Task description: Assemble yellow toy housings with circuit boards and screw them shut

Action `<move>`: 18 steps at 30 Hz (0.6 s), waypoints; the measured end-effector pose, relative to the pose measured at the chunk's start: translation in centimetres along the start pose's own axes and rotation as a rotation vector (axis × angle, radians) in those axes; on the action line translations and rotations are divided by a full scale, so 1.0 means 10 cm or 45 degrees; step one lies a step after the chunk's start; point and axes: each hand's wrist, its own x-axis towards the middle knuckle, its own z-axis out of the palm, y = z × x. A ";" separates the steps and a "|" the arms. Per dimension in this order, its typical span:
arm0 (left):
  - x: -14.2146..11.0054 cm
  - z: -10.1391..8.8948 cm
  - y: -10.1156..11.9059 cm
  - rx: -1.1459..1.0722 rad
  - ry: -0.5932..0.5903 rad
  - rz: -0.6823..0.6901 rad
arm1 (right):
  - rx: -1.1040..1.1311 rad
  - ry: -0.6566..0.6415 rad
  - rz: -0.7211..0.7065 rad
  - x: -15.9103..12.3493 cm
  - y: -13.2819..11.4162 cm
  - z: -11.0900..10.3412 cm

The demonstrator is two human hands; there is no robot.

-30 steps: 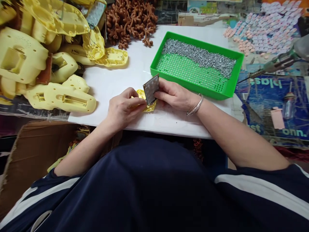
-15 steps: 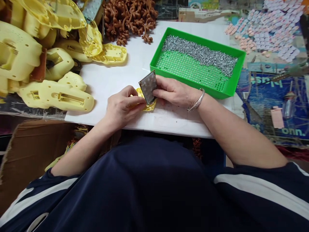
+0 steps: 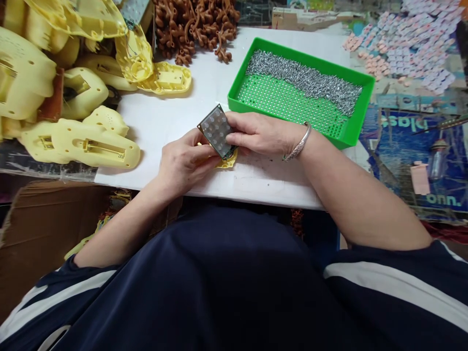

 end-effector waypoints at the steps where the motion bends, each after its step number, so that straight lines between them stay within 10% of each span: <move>1: 0.00 0.00 0.00 -0.002 -0.004 -0.002 | -0.008 -0.019 -0.007 0.01 0.01 -0.01; 18: -0.07 -0.09 -0.09 -0.202 -0.005 0.145 | -0.004 0.116 0.162 0.06 -0.09 0.06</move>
